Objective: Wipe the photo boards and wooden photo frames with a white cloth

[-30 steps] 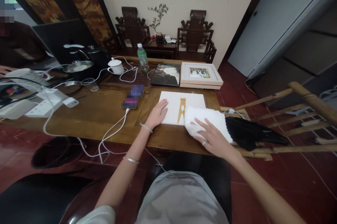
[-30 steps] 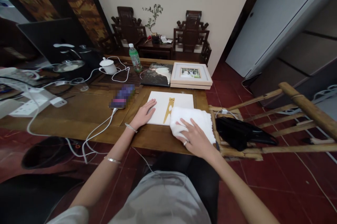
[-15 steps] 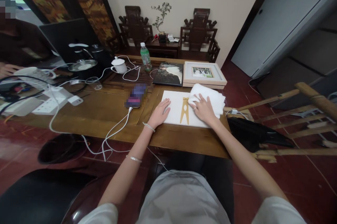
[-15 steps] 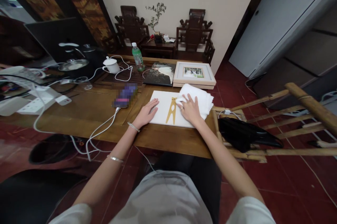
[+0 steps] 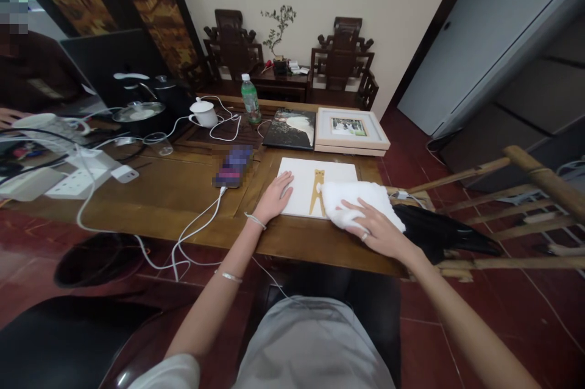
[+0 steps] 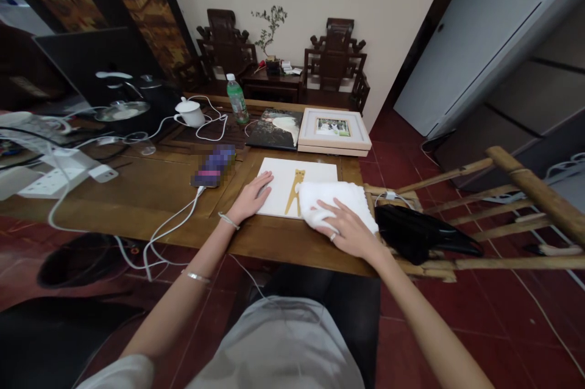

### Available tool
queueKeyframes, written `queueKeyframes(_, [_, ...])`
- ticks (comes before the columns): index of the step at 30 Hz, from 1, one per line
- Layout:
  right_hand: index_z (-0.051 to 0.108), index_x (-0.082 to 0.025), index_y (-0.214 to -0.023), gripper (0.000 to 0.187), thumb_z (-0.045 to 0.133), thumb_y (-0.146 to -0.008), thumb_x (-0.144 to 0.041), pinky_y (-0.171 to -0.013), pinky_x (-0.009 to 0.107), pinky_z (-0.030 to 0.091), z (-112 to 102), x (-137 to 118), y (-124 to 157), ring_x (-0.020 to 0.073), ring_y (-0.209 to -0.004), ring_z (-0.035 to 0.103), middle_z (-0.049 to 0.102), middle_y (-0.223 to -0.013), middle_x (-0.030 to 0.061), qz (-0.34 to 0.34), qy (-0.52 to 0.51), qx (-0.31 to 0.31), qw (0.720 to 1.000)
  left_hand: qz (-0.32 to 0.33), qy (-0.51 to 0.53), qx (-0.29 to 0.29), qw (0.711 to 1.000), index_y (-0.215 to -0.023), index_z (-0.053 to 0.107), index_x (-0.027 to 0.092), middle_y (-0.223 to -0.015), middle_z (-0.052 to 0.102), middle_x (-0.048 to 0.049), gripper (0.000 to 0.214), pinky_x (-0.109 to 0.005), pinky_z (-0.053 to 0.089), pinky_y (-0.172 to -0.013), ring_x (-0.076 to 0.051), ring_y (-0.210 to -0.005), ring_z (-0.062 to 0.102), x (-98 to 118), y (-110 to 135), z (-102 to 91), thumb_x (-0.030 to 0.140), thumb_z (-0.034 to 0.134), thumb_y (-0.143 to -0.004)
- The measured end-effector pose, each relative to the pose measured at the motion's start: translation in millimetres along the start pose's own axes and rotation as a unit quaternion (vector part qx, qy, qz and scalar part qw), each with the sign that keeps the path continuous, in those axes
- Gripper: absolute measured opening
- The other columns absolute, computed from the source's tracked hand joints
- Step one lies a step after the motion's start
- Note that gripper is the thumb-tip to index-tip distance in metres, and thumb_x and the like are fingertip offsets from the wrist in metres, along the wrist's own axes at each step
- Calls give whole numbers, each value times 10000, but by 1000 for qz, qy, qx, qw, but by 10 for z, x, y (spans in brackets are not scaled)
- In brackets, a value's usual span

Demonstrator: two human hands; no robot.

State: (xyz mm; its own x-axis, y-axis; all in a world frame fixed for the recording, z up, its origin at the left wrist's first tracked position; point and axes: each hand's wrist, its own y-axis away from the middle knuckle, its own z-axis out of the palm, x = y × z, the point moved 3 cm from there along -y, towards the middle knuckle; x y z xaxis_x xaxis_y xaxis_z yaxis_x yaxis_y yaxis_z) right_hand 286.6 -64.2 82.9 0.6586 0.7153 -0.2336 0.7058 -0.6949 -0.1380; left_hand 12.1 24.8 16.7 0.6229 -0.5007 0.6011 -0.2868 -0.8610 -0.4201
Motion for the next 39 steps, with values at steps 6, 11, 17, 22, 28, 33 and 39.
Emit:
queueKeyframes(6, [677, -175, -1129, 379, 393, -968, -368, -1143, 511, 275, 76, 621, -572, 256, -1355, 395, 533, -1383, 114, 112, 59, 76, 989, -9, 3, -5, 1000, -1265, 577, 106, -1405, 508, -157, 425, -466, 316, -1147, -262, -1352, 423, -23, -5, 2, 304, 418, -925])
queueKeyframes(11, [668, -121, -1132, 397, 370, -975, -330, -1114, 601, 240, 155, 719, -914, 309, -1396, 311, 488, -1411, 171, 140, 80, 105, 981, -11, 10, -8, 1000, -1262, 580, 125, -1409, 508, -139, 418, -463, 310, -1151, -252, -1358, 416, -15, -6, -8, 309, 422, -922])
queueKeyframes(17, [711, -179, -1017, 300, 443, -952, -295, -1145, 547, 236, 172, 189, -540, 274, -1398, 315, 516, -1403, 87, 76, 63, 74, 992, -18, -1, -10, 1000, -1266, 575, 105, -1413, 500, -149, 431, -453, 307, -1152, -246, -1358, 416, 2, -7, -10, 310, 412, -924])
queueKeyframes(22, [717, -181, -948, 261, 461, -933, -226, -1154, 558, 236, 43, -278, -37, 267, -1384, 342, 527, -1390, 98, 5, 9, 16, 1000, -11, -2, -8, 1000, -1266, 577, 110, -1411, 504, -144, 431, -455, 310, -1151, -251, -1357, 417, 5, -7, -4, 317, 410, -926])
queueKeyframes(28, [731, -249, -975, 284, 455, -943, -308, -1131, 506, 324, -75, -82, 48, 269, -1317, 447, 572, -1346, 41, 24, -45, 2, 999, -8, 11, 1, 1000, -1265, 580, 148, -1406, 517, -120, 414, -464, 310, -1151, -249, -1353, 423, -3, -5, -2, 319, 417, -926])
queueKeyframes(33, [691, -255, -1105, 354, 408, -955, -405, -1058, 499, 411, 22, 512, -361, 297, -1332, 422, 553, -1370, 22, 117, 1, 59, 991, -10, 8, -7, 1000, -1264, 576, 91, -1406, 505, -166, 438, -448, 300, -1156, -254, -1359, 413, -4, -2, -7, 317, 413, -926])
queueKeyframes(39, [667, -135, -1114, 395, 364, -974, -346, -1140, 569, 206, 159, 697, -830, 290, -1397, 315, 496, -1414, 142, 133, 55, 113, 983, -10, 3, -7, 1000, -1262, 575, 87, -1405, 506, -167, 440, -443, 311, -1152, -250, -1355, 420, 0, 0, -15, 316, 412, -924])
